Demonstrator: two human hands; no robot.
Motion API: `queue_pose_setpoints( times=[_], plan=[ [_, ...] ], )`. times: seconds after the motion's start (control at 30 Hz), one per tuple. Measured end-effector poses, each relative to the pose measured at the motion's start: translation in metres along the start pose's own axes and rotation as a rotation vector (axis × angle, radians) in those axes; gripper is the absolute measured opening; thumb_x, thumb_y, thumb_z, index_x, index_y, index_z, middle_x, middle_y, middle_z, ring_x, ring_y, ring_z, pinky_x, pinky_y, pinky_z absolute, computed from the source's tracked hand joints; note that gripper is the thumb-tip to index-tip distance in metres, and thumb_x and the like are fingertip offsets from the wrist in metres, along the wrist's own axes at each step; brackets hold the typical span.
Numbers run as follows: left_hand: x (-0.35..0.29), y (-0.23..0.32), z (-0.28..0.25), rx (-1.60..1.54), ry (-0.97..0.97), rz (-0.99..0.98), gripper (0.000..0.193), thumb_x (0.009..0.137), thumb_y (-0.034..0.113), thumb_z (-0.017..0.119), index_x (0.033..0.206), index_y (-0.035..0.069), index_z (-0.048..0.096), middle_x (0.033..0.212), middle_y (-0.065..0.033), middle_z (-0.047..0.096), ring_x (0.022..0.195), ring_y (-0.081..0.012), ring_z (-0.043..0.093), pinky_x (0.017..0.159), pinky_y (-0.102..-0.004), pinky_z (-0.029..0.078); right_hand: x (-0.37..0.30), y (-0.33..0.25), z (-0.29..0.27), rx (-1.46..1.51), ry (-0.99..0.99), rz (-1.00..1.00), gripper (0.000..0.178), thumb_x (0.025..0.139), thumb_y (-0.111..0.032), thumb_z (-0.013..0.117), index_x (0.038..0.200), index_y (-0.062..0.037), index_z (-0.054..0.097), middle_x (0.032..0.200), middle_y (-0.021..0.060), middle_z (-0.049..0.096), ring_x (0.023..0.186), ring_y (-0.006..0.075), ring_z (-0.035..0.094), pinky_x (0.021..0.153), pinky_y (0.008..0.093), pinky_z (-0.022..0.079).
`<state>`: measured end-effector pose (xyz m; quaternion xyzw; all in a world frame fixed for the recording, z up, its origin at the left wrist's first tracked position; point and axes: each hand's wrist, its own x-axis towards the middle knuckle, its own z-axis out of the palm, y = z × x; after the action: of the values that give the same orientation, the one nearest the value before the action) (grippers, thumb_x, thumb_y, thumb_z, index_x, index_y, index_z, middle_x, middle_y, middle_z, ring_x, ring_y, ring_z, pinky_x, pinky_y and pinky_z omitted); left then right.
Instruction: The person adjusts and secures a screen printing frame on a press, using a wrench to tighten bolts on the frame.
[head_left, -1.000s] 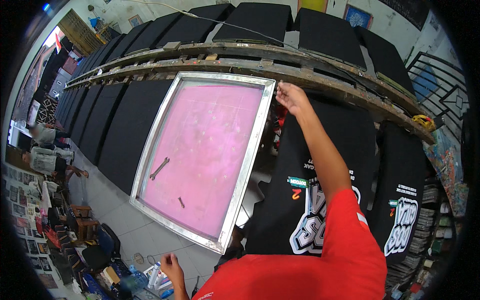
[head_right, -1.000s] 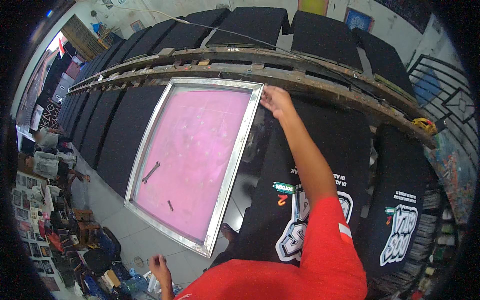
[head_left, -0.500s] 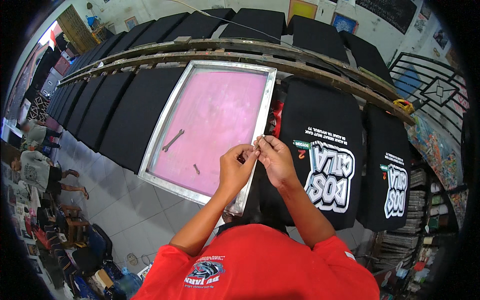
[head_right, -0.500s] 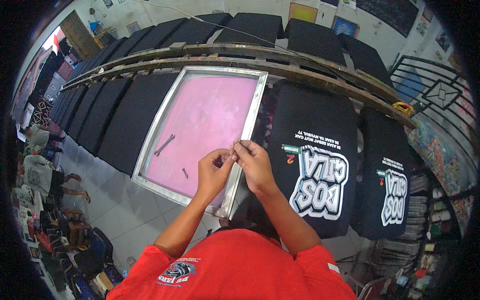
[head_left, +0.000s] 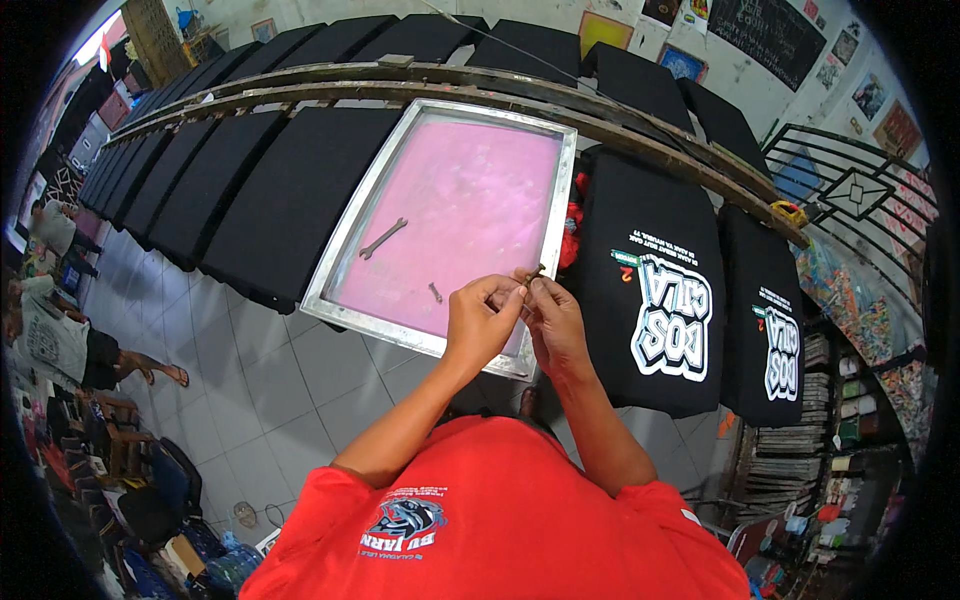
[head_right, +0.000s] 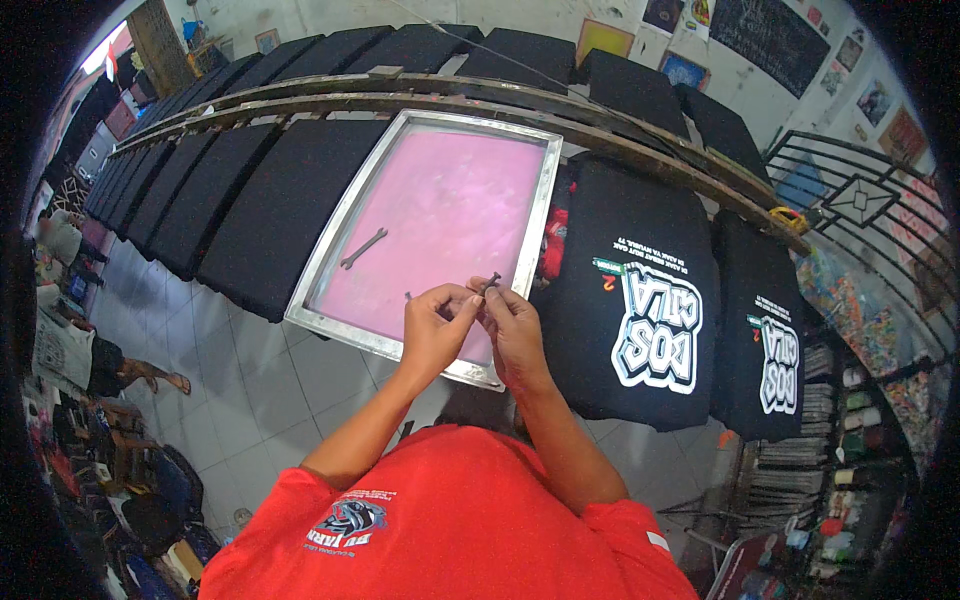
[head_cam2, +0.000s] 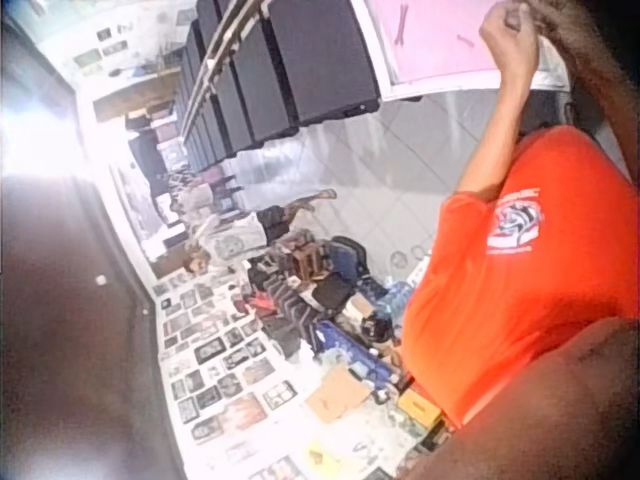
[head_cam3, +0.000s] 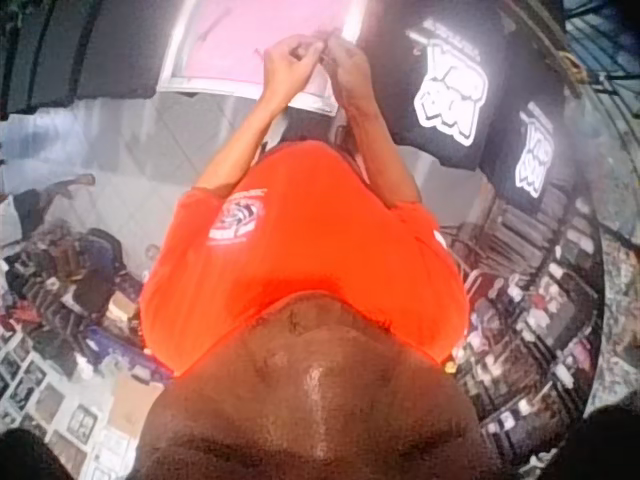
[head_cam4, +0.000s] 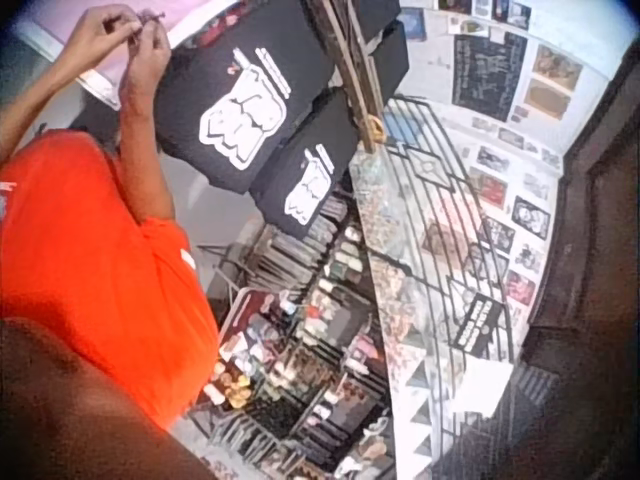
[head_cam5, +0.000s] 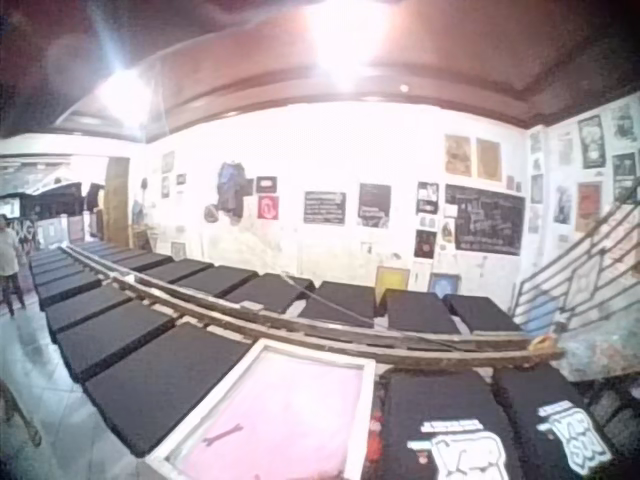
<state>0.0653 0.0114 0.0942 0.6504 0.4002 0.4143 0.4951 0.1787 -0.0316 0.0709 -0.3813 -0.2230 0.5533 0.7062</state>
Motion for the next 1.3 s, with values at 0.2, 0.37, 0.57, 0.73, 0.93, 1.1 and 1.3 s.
queue_pose_setpoints(
  times=[0.2,0.37,0.57,0.73,0.93,1.1,1.3],
  plan=[
    [-0.013,-0.005,-0.019,0.029,0.040,0.122,0.013,0.081,0.010,0.064,0.081,-0.003,0.066,0.066,-0.0056,0.064,0.058,-0.0070,0.055,0.055,-0.0233,0.044,-0.009,0.018,0.010,0.095,0.002,0.070,0.023,0.092,-0.018,0.054,0.105,0.0009,0.057,0.102,0.0102,0.061,0.091,0.0182,0.060,0.086,0.0341,0.046],
    [-0.011,-0.009,-0.034,0.046,0.021,0.090,0.013,0.080,0.009,0.064,0.082,-0.004,0.066,0.066,-0.0079,0.064,0.060,-0.0087,0.058,0.056,-0.0239,0.045,-0.013,0.019,0.030,0.158,0.041,0.068,0.026,0.089,-0.022,0.060,0.106,-0.0023,0.056,0.103,0.0090,0.061,0.090,0.0181,0.060,0.084,0.0343,0.046],
    [-0.009,-0.020,-0.029,-0.034,0.038,0.101,0.012,0.079,0.009,0.065,0.079,-0.004,0.064,0.067,-0.0121,0.063,0.058,-0.0137,0.059,0.055,-0.0271,0.046,-0.004,0.030,0.017,0.102,0.053,0.067,0.023,0.090,-0.018,0.059,0.108,-0.0035,0.057,0.101,0.0062,0.061,0.089,0.0152,0.058,0.083,0.0333,0.046],
    [0.001,-0.031,-0.029,0.098,0.020,0.137,0.012,0.079,0.009,0.067,0.079,-0.002,0.065,0.066,-0.0101,0.063,0.056,-0.0125,0.058,0.053,-0.0269,0.045,0.003,0.027,0.013,-0.016,0.167,0.030,0.014,0.091,-0.013,0.057,0.100,-0.0028,0.059,0.097,0.0049,0.060,0.086,0.0124,0.057,0.079,0.0283,0.046],
    [0.003,-0.050,-0.019,0.076,0.027,0.138,0.012,0.078,0.009,0.067,0.081,-0.002,0.064,0.071,-0.0133,0.063,0.058,-0.0169,0.059,0.055,-0.0285,0.046,0.017,0.038,-0.011,-0.064,0.093,0.081,0.013,0.090,-0.010,0.056,0.099,-0.0012,0.058,0.094,0.0047,0.059,0.084,0.0125,0.057,0.078,0.0273,0.047],
    [0.008,-0.065,-0.022,0.173,-0.013,0.067,0.012,0.079,0.009,0.064,0.082,-0.002,0.064,0.071,-0.0146,0.061,0.060,-0.0222,0.060,0.056,-0.0306,0.047,0.032,0.059,-0.022,-0.064,0.108,0.115,0.005,0.089,-0.007,0.058,0.092,-0.0027,0.057,0.087,0.0038,0.059,0.078,0.0113,0.056,0.073,0.0264,0.048],
    [0.017,-0.080,-0.038,0.117,-0.024,0.116,0.011,0.075,0.007,0.062,0.076,-0.003,0.059,0.068,-0.0172,0.057,0.060,-0.0323,0.057,0.055,-0.0381,0.045,0.046,0.069,-0.014,-0.204,0.115,0.156,0.011,0.087,-0.011,0.062,0.090,-0.0039,0.055,0.085,0.0034,0.059,0.075,0.0102,0.056,0.069,0.0247,0.047]
  ],
)
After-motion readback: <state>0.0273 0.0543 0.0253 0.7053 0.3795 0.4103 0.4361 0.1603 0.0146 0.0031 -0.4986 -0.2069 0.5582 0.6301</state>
